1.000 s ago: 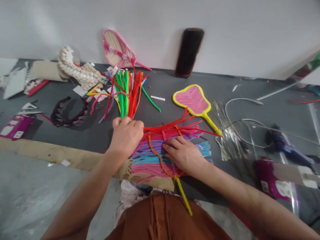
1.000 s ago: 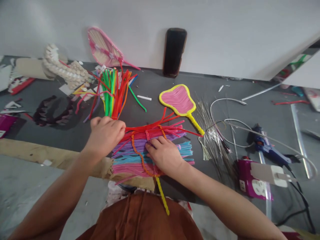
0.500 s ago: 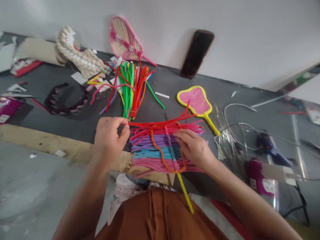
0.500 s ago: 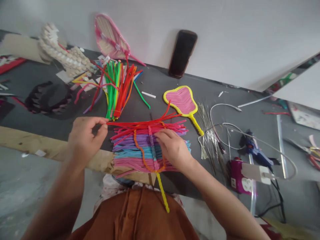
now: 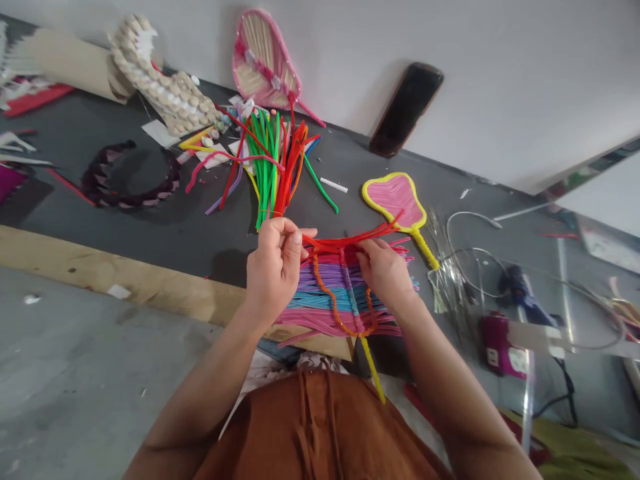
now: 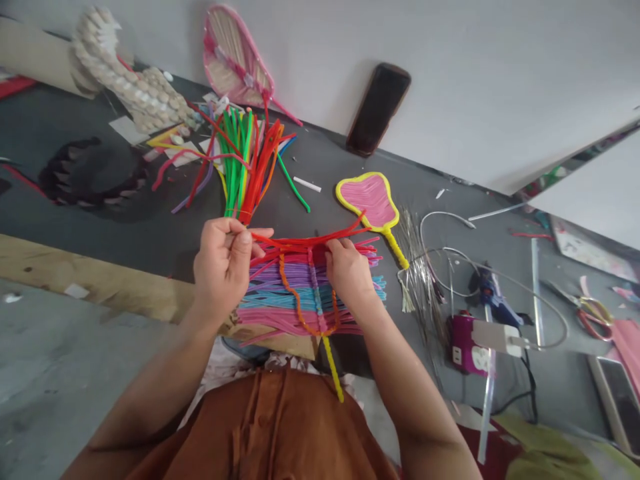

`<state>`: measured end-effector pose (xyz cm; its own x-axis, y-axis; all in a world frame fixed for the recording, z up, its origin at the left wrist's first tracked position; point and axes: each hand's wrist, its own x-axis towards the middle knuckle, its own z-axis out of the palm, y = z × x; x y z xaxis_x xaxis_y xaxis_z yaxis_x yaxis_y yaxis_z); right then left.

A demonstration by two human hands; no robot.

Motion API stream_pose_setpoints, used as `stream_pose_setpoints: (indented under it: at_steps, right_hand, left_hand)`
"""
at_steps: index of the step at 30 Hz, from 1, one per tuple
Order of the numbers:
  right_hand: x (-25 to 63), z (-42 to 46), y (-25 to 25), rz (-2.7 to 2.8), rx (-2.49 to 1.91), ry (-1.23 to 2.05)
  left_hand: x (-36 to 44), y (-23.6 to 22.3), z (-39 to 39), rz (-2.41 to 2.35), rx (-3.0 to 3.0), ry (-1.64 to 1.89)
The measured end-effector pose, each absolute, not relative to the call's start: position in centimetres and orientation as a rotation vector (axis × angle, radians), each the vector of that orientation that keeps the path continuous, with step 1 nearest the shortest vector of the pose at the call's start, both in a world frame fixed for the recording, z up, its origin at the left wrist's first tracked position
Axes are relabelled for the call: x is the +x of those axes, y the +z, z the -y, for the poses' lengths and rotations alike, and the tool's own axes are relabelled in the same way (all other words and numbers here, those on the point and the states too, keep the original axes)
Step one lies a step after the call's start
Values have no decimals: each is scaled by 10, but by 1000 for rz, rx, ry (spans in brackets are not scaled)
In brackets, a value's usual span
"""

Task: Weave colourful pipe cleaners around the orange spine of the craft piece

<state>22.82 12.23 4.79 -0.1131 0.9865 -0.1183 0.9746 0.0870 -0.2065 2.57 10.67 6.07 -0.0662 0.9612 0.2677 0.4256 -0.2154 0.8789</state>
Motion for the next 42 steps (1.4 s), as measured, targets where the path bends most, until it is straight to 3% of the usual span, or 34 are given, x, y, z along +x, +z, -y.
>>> stream_pose_setpoints:
  at_steps: [5, 15, 18, 22, 26, 29, 32, 39, 42]
  right_hand:
    - [222, -128, 53, 2449, -2122, 202]
    - [226, -135, 74, 2702, -1970, -70]
    - [244, -143, 85, 2716, -2003, 129]
    - [280, -154, 99, 2401, -2018, 655]
    - [296, -154, 100, 1953, -1744, 1223]
    - [290, -149, 96, 1773, -1601, 1366]
    - [283, -146, 89, 1836, -1649, 1179]
    - [278, -145, 74, 2408, -1754, 220]
    - [270, -143, 78, 2528, -1700, 78]
  left_hand:
    - [26, 41, -109, -1254, 1449, 1273]
    - [13, 40, -120, -1343, 1776, 750]
    - [12, 40, -124, -1311, 1712, 750]
    - [12, 35, -128, -1292, 1538, 798]
    - [12, 32, -129, -1301, 1469, 833]
    - [14, 33, -131, -1268, 1531, 841]
    - [18, 35, -134, -1258, 1739, 784]
    - [27, 31, -140, -1256, 2425, 656]
    - [30, 36, -142, -1262, 2617, 486]
